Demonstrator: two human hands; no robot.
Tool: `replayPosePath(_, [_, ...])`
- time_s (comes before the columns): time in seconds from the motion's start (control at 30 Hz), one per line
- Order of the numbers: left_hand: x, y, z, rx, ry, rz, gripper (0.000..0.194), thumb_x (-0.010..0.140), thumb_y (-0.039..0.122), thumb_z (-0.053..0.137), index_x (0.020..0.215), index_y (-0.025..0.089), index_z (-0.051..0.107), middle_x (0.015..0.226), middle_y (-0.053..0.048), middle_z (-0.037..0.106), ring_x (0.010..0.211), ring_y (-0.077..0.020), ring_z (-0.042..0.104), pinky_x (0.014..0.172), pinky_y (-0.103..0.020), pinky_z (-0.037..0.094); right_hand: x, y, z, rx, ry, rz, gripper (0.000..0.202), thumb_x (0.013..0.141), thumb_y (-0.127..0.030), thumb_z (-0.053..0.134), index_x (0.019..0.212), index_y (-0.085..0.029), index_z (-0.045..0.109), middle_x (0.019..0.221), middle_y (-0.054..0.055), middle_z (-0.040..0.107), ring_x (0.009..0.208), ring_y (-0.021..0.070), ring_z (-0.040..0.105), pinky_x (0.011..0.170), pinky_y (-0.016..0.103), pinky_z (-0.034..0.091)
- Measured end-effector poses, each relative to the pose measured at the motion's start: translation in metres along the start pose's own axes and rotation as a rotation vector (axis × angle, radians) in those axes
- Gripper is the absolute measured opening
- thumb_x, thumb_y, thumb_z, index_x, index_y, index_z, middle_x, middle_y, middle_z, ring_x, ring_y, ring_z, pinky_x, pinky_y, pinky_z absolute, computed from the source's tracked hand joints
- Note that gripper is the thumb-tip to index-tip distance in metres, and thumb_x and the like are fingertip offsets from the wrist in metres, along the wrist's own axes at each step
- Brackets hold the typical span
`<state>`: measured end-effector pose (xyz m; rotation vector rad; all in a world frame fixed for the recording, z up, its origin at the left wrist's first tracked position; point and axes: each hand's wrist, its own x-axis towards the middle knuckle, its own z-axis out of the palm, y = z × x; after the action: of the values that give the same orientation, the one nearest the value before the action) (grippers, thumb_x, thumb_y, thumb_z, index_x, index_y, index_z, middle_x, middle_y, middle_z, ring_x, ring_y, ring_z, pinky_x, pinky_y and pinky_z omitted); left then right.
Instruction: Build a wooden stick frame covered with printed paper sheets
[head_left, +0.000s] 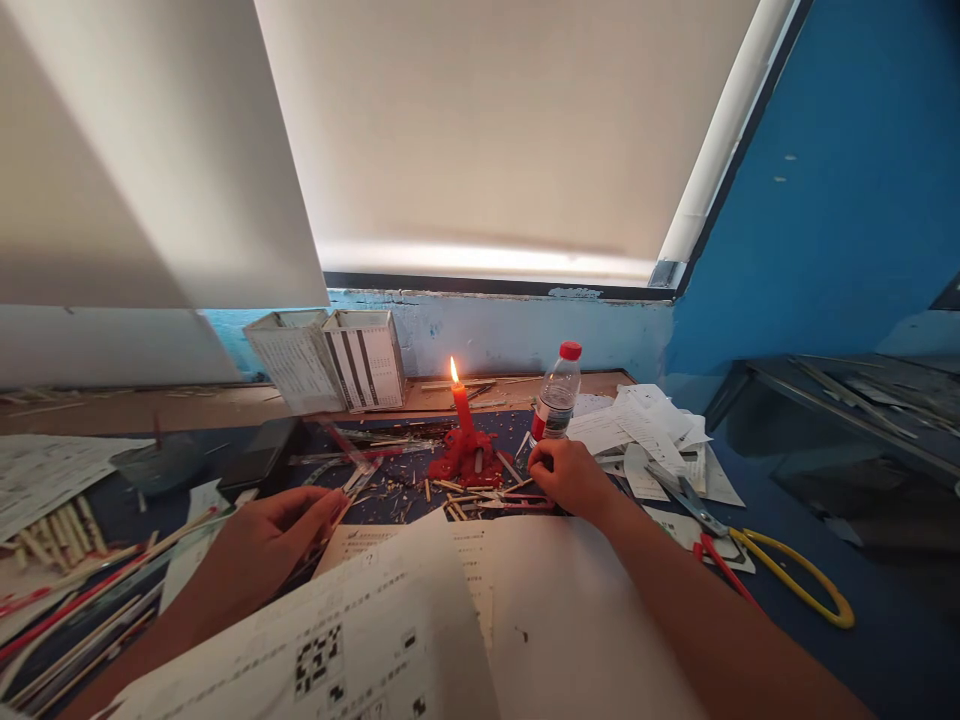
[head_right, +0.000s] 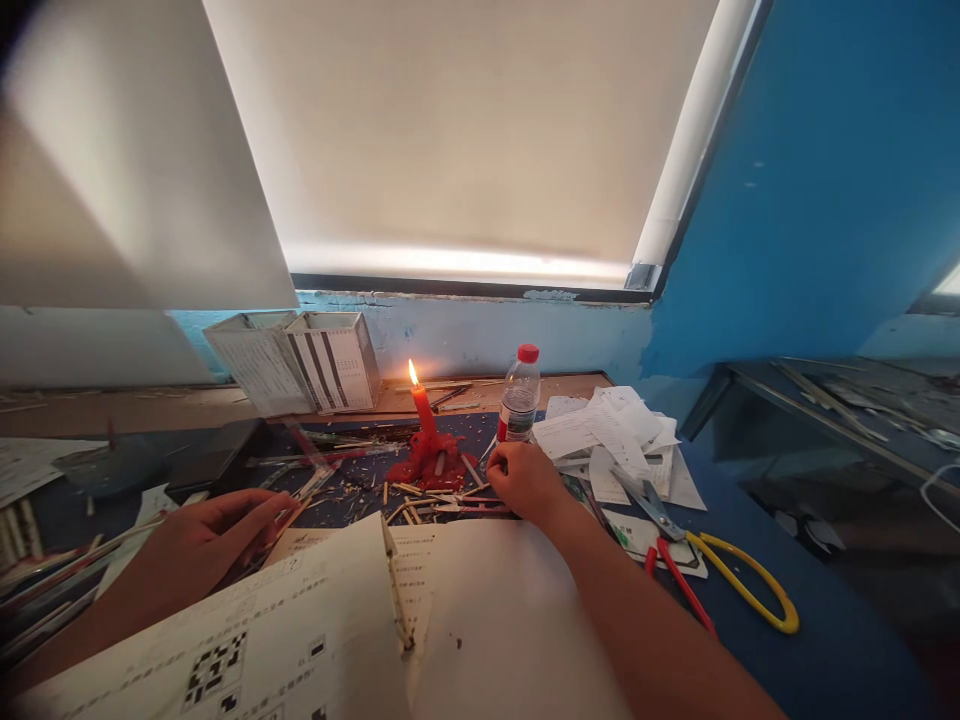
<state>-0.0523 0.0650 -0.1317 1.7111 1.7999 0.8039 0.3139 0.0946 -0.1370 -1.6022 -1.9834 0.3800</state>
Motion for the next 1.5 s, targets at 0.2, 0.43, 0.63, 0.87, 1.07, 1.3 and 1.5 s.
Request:
replayPosePath(0.2, [-0.0004, -0.0007, -0.0003, -0.001, -0.046, -0.032, 0.054, 0.078, 0.067, 0.054, 0.088, 0.018, 0.075, 0.052, 0.001, 0.059, 0.049, -0.0177, 0.049, 0.046, -0.026, 0.033, -0.0013, -0.0007, 0.0021, 0.02, 0.018, 0.0, 0.008, 0.081, -0.022, 0.061, 0.078, -0.018, 0.068, 0.07, 0.001, 0.069, 0.057, 0.0128, 0.055, 0.056, 0.023, 0.036])
replayPosePath(0.43, [-0.0014, 0.0026, -0.0006, 0.012, -0.02, -0.03, 0.053, 0.076, 0.067, 0.055, 0.085, 0.019, 0.075, 0.061, -0.001, 0.066, 0.056, -0.0182, 0.05, 0.051, -0.027, 0.035, -0.0009, -0.0005, 0.0024, 0.017, 0.02, 0.004, 0.007, 0.079, -0.02, 0.061, 0.076, -0.018, 0.067, 0.069, 0.001, 0.069, 0.058, 0.0127, 0.054, 0.057, 0.024, 0.035])
replayPosePath(0.63, [-0.0005, 0.0032, -0.001, 0.012, -0.011, -0.021, 0.052, 0.074, 0.065, 0.056, 0.085, 0.018, 0.076, 0.069, -0.003, 0.07, 0.063, -0.0208, 0.056, 0.057, -0.027, 0.039, -0.0006, 0.0001, 0.0027, 0.025, -0.007, 0.019, 0.005, 0.073, -0.018, 0.063, 0.075, -0.019, 0.067, 0.067, -0.001, 0.068, 0.056, 0.0121, 0.054, 0.054, 0.023, 0.034])
replayPosePath(0.87, [-0.0006, 0.002, -0.0009, 0.011, -0.026, -0.02, 0.048, 0.076, 0.064, 0.057, 0.083, 0.019, 0.075, 0.06, 0.0, 0.065, 0.054, -0.0174, 0.05, 0.05, -0.026, 0.033, -0.0013, 0.0011, 0.005, 0.027, -0.005, 0.011, 0.006, 0.077, -0.022, 0.062, 0.077, -0.02, 0.067, 0.069, -0.001, 0.069, 0.058, 0.0125, 0.054, 0.056, 0.023, 0.036])
replayPosePath(1.07, [-0.0019, 0.0003, 0.0007, -0.003, -0.041, -0.015, 0.048, 0.079, 0.065, 0.055, 0.082, 0.02, 0.074, 0.057, 0.001, 0.061, 0.048, -0.0159, 0.045, 0.046, -0.026, 0.031, -0.0008, 0.0, 0.0047, 0.007, -0.018, 0.001, 0.004, 0.075, -0.019, 0.064, 0.074, -0.019, 0.067, 0.071, 0.0, 0.07, 0.062, 0.0138, 0.056, 0.059, 0.024, 0.036])
replayPosePath(1.3, [-0.0018, -0.002, 0.0031, -0.011, -0.03, 0.03, 0.048, 0.081, 0.063, 0.054, 0.076, 0.019, 0.072, 0.059, -0.001, 0.062, 0.052, -0.0165, 0.048, 0.05, -0.026, 0.035, 0.0009, 0.0028, 0.0086, -0.014, -0.014, 0.011, 0.004, 0.074, -0.019, 0.063, 0.072, -0.019, 0.066, 0.067, 0.001, 0.067, 0.059, 0.0142, 0.054, 0.057, 0.024, 0.033])
replayPosePath(1.5, [-0.0024, -0.0024, 0.0, -0.021, -0.034, 0.045, 0.047, 0.083, 0.061, 0.053, 0.083, 0.018, 0.073, 0.068, -0.004, 0.068, 0.06, -0.0191, 0.056, 0.054, -0.026, 0.039, 0.0009, 0.0015, 0.0087, 0.009, -0.015, -0.023, 0.013, 0.08, -0.017, 0.057, 0.074, -0.019, 0.068, 0.068, 0.001, 0.068, 0.058, 0.0141, 0.054, 0.057, 0.025, 0.033])
